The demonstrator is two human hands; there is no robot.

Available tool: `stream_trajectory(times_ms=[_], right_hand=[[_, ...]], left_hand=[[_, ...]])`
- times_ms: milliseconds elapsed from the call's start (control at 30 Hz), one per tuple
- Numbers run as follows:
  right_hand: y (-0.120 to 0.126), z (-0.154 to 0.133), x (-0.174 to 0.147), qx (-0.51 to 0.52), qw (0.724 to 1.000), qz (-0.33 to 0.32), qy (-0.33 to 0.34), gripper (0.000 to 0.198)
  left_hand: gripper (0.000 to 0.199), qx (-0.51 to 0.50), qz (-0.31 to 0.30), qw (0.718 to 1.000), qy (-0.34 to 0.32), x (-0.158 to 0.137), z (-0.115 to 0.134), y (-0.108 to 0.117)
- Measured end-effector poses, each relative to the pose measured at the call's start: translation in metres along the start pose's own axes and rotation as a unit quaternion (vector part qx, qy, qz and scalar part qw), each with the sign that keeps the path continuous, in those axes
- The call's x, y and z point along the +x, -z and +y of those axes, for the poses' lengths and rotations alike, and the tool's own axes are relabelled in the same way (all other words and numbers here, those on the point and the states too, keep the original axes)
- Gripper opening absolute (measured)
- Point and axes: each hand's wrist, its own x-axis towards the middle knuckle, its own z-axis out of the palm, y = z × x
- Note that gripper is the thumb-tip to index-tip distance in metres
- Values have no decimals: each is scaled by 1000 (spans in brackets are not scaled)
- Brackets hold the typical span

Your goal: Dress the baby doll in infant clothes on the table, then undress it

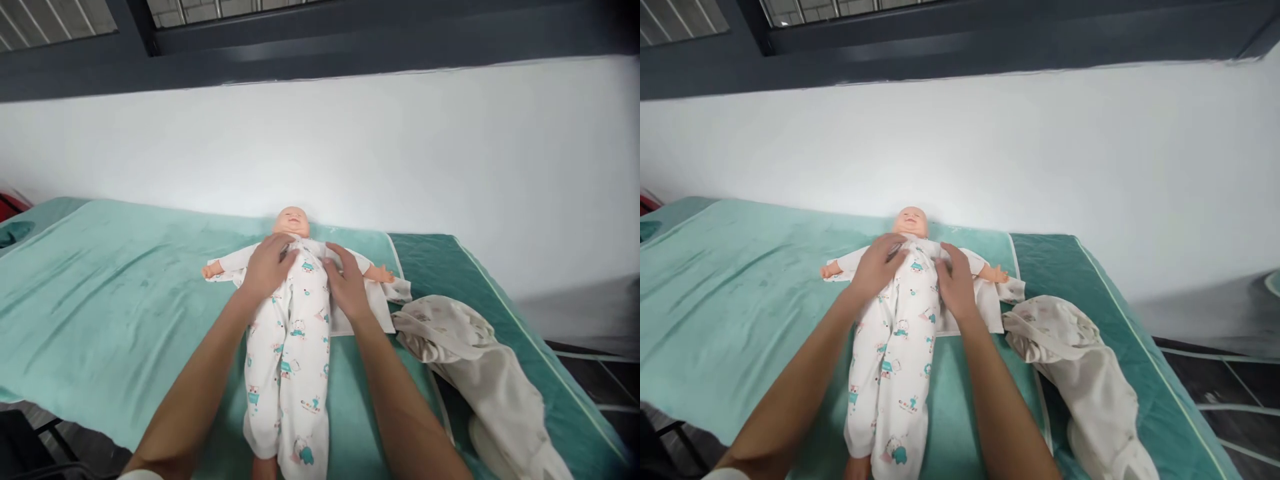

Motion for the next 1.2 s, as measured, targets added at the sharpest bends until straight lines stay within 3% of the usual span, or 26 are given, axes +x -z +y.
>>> stream_trajectory(times_ms=[67,167,400,533,667,767,867,967,1200], right_hand=[[-6,-4,-2,-2,999,-33,30,40],[-9,-7,-3,16,997,-62,41,39],[-5,-5,-2,22,994,-105,-5,54],[-6,-4,-2,29,993,-114,-32,60],[-5,-13,-4,16,993,-112,-20,66],[-4,-24,-7,-24,993,-107,30,68],[-5,-34,-10,-79,988,-109,78,56],[-5,-40,-11,-97,984,-111,102,45],[-6,-47,-15,-115,978,-91,148,27]], left_hand=[[29,-97,51,992,54,-19,-27,3],[34,-188,52,976,99,-30,-48,-2],[44,-213,-7,970,119,-22,-43,-5],[40,-199,-13,973,119,-24,-43,-5],[28,-182,10,979,92,-25,-42,-8],[17,-119,61,991,29,-27,-38,-10],[19,-21,97,994,-53,-29,-35,-12],[22,39,78,991,-105,-31,-36,-14],[32,101,82,984,-119,-31,-47,-17]])
